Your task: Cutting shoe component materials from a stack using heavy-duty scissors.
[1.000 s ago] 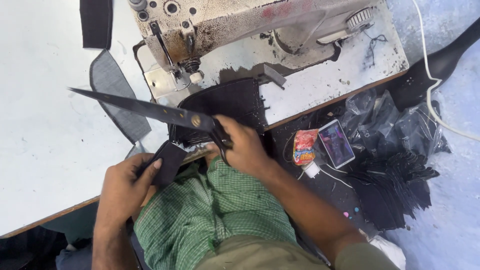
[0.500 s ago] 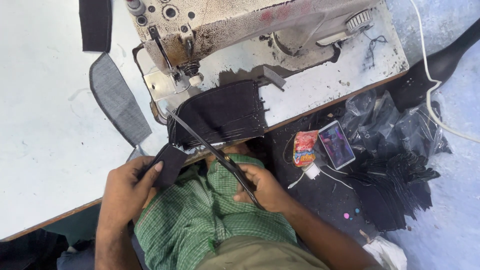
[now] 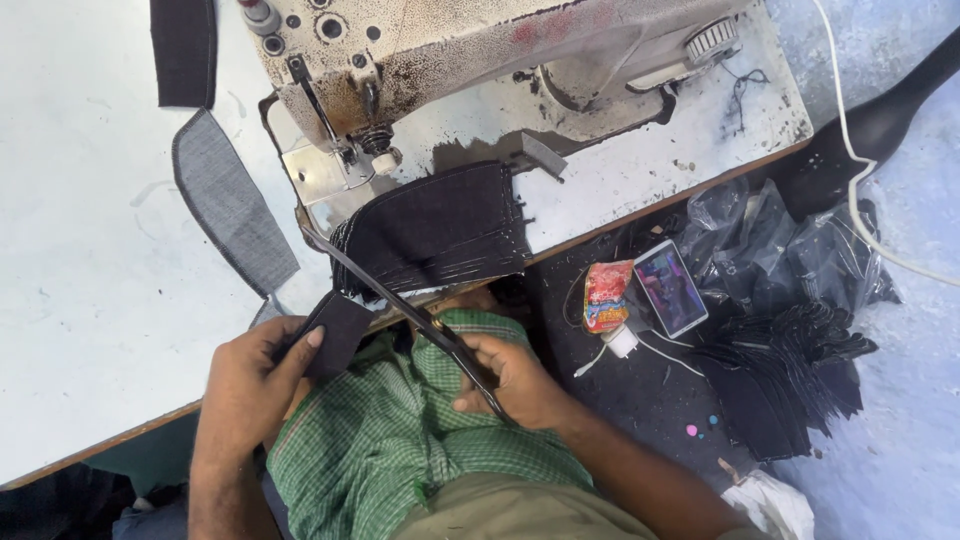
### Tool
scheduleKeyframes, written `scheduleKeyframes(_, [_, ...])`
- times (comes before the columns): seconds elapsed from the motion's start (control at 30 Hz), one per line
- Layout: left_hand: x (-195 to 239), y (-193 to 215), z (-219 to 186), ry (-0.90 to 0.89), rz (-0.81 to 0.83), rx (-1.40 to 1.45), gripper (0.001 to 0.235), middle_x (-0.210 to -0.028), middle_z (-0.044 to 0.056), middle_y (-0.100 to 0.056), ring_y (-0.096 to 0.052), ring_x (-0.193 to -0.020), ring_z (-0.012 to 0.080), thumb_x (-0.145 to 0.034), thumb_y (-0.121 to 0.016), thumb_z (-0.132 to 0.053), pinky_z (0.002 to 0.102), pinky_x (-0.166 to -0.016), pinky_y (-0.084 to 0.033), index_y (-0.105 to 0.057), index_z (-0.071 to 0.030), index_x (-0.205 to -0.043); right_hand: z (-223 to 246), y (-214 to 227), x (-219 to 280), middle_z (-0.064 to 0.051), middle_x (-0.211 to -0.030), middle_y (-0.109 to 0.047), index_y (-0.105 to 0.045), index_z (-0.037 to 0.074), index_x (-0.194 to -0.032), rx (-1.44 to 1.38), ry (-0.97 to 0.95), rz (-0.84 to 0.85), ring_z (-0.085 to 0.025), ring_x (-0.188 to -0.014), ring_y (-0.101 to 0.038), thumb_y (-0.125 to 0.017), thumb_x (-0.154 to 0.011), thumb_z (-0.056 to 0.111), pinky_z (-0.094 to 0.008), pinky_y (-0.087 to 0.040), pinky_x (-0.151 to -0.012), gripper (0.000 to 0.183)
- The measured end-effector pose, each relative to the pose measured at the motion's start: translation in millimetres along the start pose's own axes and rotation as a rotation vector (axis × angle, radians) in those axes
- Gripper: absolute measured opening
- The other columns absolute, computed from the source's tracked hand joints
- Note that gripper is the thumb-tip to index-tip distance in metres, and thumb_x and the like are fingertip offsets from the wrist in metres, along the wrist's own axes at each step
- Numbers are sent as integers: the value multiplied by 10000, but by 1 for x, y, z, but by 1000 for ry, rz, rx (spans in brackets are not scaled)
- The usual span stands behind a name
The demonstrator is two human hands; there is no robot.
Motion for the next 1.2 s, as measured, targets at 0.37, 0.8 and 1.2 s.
scheduleKeyframes(0.37, [-1, -2, 4, -21, 1, 3, 271, -678, 149, -757, -662, -576, 175, -915, -722, -224, 341, -552, -514, -770, -6, -1067, 1, -1, 2, -20, -937, -660, -481, 4, -1490, 69, 6, 13, -95, -868, -657, -863, -823, 119, -275, -575, -774, 777])
scheduleKeyframes(0.8, [-3, 6, 3, -122, -7, -31, 277, -700, 140, -755, -676, -587, 181, -894, -731, -233, 351, -579, -530, -765, -25, -1073, -12, 20, 26, -5, -942, -616, -454, -10, -1492, -6, -27, 61, -105, -868, -623, -919, -742, 162, -284, -561, -775, 899])
scheduleKeyframes(1.2, [1, 27, -12, -136, 86, 4, 227, -653, 112, -742, -683, -542, 178, -880, -732, -225, 348, -555, -539, -774, -40, -1004, 2, 48, 62, 52, -797, -457, -426, 16, -1487, 201, -274, 313, -70, -691, -461, -871, -780, 427, -250, -424, -598, 930])
Point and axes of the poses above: each hand's wrist, its own x-axis away from the middle knuckle, its own y-axis out of the back of the hand, z = x × y, the point moved 4 cm from there along -x, towards the middle knuckle
